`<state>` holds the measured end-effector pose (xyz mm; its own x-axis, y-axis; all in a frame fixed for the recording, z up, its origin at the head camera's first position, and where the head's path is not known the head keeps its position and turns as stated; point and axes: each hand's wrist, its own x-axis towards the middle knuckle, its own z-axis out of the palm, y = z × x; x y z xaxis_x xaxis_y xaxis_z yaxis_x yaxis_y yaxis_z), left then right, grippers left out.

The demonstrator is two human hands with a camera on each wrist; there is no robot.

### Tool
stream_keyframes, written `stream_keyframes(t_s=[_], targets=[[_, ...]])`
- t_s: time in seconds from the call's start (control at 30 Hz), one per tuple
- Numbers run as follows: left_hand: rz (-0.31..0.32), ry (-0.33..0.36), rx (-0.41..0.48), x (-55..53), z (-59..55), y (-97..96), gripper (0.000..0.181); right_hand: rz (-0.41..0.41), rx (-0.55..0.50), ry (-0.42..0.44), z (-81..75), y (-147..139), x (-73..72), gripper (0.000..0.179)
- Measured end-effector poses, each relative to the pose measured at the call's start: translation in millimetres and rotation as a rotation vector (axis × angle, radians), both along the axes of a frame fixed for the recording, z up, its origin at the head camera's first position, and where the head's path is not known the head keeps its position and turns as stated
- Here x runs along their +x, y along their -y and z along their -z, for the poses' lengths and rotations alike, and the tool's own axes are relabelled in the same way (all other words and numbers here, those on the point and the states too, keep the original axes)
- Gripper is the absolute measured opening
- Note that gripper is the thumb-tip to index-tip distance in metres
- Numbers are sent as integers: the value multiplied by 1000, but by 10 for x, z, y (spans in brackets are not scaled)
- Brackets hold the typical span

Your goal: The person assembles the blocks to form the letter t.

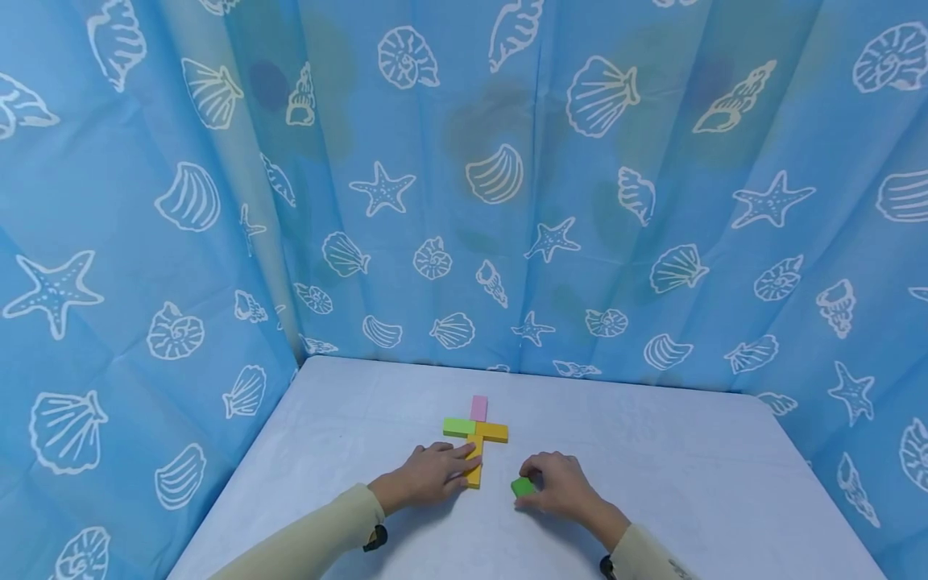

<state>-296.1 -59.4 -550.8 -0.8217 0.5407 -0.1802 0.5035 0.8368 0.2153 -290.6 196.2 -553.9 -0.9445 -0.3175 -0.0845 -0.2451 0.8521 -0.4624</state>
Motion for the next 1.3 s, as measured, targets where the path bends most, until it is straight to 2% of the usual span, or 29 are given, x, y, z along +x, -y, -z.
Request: stream_keyframes(t_s=[0.3,0.47,0.63,0.93,1.13,1.3], targets=[[-14,-3,-1,7,-11,4,48,-20,-9,11,-28,71,-19,42],[-11,7,4,7,-12,4,48,-35,-57,39,-12,86,-7,43],[-4,2,3,5,11,6,48,-75,-114,74,-1,108,3,45],[5,-5,7,-14,49,10,48,-129,-124,85,23,132,-10,45],[-4,4,3,8,23,-1,48,-137,-141,99,-22,131,17,51],[-3,-4,3,3,17,0,47,-151,-154,91,-56,111,20,48]])
